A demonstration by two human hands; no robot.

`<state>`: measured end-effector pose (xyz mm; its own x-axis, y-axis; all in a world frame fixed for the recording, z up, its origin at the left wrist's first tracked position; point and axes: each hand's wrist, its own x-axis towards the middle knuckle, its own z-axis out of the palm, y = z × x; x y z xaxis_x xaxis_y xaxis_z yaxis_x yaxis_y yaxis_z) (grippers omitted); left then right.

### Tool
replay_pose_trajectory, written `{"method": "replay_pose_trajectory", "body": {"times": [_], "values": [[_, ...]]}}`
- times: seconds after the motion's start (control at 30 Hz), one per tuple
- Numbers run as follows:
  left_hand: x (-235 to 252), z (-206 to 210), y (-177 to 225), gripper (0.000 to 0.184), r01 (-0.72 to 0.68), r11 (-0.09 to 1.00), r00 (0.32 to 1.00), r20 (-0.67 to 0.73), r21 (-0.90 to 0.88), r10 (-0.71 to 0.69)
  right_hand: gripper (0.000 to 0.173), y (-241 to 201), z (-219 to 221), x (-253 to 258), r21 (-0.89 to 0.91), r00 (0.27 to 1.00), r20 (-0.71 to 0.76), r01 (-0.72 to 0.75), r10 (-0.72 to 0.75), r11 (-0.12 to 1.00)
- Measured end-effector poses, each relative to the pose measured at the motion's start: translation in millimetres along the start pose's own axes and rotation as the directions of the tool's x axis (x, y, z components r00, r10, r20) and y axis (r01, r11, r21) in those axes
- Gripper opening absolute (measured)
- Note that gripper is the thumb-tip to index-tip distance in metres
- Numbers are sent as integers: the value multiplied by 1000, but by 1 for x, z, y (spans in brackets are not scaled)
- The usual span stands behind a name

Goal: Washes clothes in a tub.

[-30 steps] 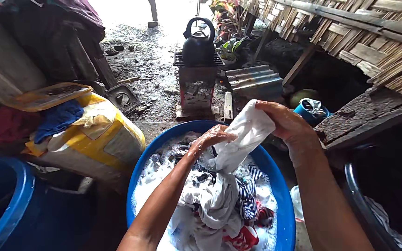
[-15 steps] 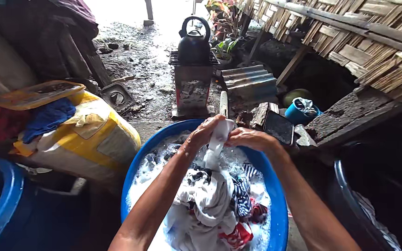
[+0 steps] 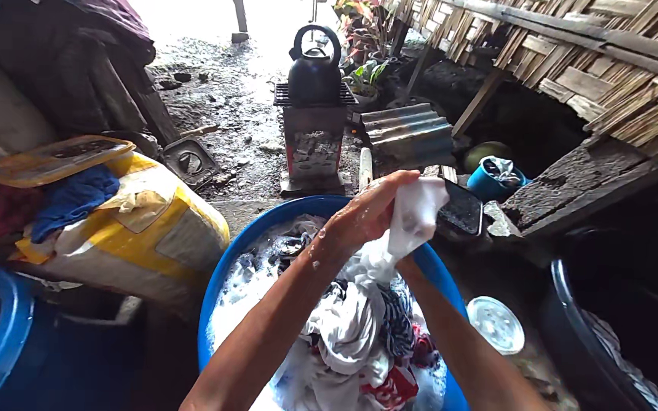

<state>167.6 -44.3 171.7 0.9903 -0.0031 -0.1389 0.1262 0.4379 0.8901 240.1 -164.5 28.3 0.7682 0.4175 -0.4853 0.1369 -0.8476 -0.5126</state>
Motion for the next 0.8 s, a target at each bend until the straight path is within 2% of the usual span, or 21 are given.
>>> {"method": "replay_pose_trajectory", "body": {"times": [0.1,0.13,0.17,0.2,0.23,0.33,0.4,0.43,0.5,0.53,0.6,0.7,0.73,0.8], "values": [[-1,9,3,31,-3,1000,1000,22,-18,3,41,21,20,4,246,988,-49,-129,145,961],[3,4,0,32,-2,1000,1000,11,-6,2,40,25,23,10,240,985,-50,-147,163,960],[10,-5,-8,33,-4,1000,1000,2,13,4,42,33,20,19,128,988,33,-157,154,979],[19,-20,-20,34,-7,999,1000,-13,37,8,44,41,18,27,-2,992,74,-101,101,995],[29,-38,-37,35,-13,998,999,-30,69,15,43,53,19,31,-22,999,41,-28,29,999],[43,-109,-103,38,15,984,995,-101,177,3,33,53,3,7,351,985,-151,138,-90,926],[37,-146,-137,42,152,979,968,-222,135,-119,33,49,-19,1,535,968,-219,222,-119,816],[32,-155,-144,44,233,970,933,-296,72,-203,31,50,-31,5,619,963,-226,256,-145,742],[20,-162,-136,50,304,953,887,-366,0,-283,23,38,-57,11,728,953,-161,291,-258,620],[18,-163,-126,53,272,961,886,-380,-42,-267,20,24,-71,12,736,954,-108,266,-281,623],[21,-168,-107,57,101,986,892,-428,-129,-147,23,10,-88,20,778,964,-76,216,-254,589],[24,-180,-84,61,-112,973,884,-467,-200,6,38,19,-100,35,866,970,-157,226,-187,445],[22,-183,-76,61,-129,975,876,-482,-179,27,40,21,-105,36,862,972,-202,235,-122,449],[10,-189,-63,60,-64,997,889,-456,-51,34,40,25,-120,31,833,950,-312,266,14,486]]}}
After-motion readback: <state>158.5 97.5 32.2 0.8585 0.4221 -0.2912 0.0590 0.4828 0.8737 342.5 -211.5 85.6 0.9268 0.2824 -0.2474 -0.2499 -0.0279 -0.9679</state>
